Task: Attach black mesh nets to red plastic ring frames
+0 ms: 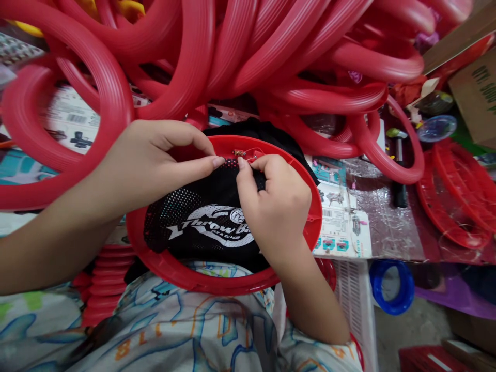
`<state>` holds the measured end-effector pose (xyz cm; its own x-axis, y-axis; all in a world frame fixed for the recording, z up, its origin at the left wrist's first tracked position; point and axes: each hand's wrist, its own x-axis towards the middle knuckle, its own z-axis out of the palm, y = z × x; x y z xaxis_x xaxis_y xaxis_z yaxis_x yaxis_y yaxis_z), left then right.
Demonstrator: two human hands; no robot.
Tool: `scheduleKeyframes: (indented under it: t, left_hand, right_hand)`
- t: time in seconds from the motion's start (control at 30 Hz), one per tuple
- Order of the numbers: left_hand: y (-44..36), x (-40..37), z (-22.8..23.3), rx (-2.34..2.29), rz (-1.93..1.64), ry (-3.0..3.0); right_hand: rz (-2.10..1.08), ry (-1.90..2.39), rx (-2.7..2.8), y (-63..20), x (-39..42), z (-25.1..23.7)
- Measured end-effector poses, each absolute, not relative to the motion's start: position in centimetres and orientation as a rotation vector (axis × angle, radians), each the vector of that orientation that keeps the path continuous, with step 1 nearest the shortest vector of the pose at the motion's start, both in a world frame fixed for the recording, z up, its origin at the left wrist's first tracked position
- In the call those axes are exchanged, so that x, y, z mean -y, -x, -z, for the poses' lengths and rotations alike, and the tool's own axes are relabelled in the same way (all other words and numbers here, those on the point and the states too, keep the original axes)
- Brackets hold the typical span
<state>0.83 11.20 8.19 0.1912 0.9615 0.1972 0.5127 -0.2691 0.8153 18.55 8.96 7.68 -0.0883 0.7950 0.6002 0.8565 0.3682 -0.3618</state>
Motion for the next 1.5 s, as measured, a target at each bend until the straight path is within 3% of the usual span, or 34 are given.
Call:
scheduleKeyframes:
  t: [0.33, 0.7, 1.5]
  left_hand:
    - [-1.0, -11.0, -8.0, -1.381, -0.94, -1.892]
    - [-0.6, -11.2, -7.6, -1.176, -0.997, -2.19]
    - [-0.1, -11.2, -6.7, -1.078, -0.897, -2.355]
  right_hand:
    - [0.03, 1.472, 1.885, -19.4, -8.5, -7.7]
    - [0.283, 1.532, 2.041, -19.6, -7.9, -8.2]
    - [0.149, 1.602, 1.991, -20.2, -8.3, -8.4]
